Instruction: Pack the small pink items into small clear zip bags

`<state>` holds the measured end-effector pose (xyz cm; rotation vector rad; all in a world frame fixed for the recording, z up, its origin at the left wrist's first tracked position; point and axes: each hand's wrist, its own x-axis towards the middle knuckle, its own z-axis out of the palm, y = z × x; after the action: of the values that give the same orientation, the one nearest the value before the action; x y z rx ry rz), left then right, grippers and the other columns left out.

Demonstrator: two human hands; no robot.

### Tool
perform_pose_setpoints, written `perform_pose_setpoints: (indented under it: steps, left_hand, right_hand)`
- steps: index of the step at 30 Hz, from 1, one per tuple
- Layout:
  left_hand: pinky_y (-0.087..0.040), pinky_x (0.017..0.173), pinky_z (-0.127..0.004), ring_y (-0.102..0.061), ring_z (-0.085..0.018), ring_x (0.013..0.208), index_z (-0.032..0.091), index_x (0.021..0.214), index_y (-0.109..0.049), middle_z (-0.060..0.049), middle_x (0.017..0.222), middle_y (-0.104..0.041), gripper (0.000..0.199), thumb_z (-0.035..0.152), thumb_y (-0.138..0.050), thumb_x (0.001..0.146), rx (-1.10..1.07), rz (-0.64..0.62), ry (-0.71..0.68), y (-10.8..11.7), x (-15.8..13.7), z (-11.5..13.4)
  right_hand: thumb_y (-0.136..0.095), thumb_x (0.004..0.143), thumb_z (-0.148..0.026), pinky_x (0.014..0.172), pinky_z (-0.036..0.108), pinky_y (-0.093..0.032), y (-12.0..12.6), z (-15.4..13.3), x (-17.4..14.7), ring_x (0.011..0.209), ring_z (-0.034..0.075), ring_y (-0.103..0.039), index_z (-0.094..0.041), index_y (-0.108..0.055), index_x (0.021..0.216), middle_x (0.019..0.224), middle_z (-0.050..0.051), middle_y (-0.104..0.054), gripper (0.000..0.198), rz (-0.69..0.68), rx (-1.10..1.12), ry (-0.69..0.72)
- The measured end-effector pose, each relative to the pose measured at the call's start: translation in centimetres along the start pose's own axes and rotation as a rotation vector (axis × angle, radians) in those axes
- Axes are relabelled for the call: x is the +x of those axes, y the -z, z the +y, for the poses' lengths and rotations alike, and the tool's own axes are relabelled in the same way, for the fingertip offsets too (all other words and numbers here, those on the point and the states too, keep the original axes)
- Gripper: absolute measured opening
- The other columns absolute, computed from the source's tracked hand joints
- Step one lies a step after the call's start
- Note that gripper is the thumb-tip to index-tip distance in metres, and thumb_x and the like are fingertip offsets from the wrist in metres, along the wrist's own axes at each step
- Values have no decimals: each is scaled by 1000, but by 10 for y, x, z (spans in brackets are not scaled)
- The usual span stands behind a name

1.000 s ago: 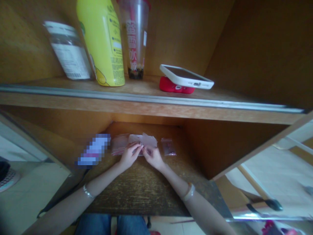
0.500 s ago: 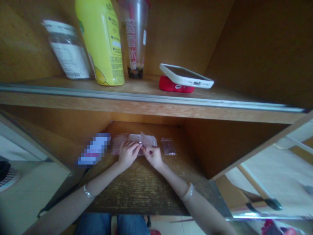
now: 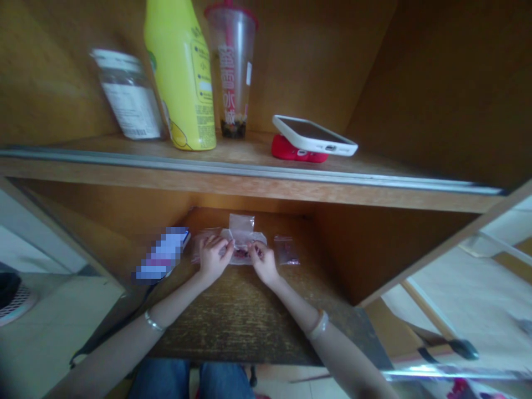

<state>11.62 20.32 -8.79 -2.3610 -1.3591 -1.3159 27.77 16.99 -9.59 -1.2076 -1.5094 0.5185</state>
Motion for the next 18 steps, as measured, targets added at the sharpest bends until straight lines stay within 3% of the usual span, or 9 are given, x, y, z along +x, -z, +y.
perform_pose_setpoints:
  steps: [6, 9, 13, 16, 18]
  left_hand:
    - [-36, 79, -38, -55, -23, 82, 21, 63, -52, -3, 74, -63, 18, 24, -56, 79, -25, 64, 96, 0, 0, -3]
    - [-37, 84, -40, -55, -25, 94, 20, 81, -55, -7, 96, -64, 7, 25, -57, 77, -99, 138, 158, 1, 1, -5]
    - [-31, 97, -45, -46, -31, 120, 17, 113, -50, -15, 130, -51, 37, 29, -56, 78, -85, 189, 102, 3, 1, -4]
    - [-33, 97, -43, -54, -27, 112, 19, 110, -53, -11, 120, -61, 29, 19, -49, 81, -91, 82, 38, 1, 0, -4]
    - [-36, 93, -42, -60, -24, 101, 20, 104, -56, -8, 106, -67, 27, 14, -45, 81, -124, 24, 72, -3, 0, -7]
  right_hand:
    - [-44, 91, -38, 64, 26, -40, -8, 6, 8, 67, 15, -52, -18, -59, 70, 66, 2, -58, 33, -82, -150, 74]
    - [-42, 92, -32, 67, 26, -41, -16, 1, 13, 70, 16, -53, -17, -61, 71, 69, 4, -60, 31, -145, -248, 117]
    - [-41, 89, -20, 73, 28, -43, -35, -11, 22, 73, 17, -58, -14, -64, 75, 76, 8, -65, 28, -245, -421, 103]
    - [-40, 86, -15, 80, 29, -44, -51, -17, 31, 83, 19, -62, -12, -68, 83, 88, 13, -69, 28, -376, -562, 70]
    - [-40, 85, -14, 80, 29, -45, -59, -19, 38, 84, 20, -64, -12, -69, 87, 92, 14, -70, 29, -471, -641, 8]
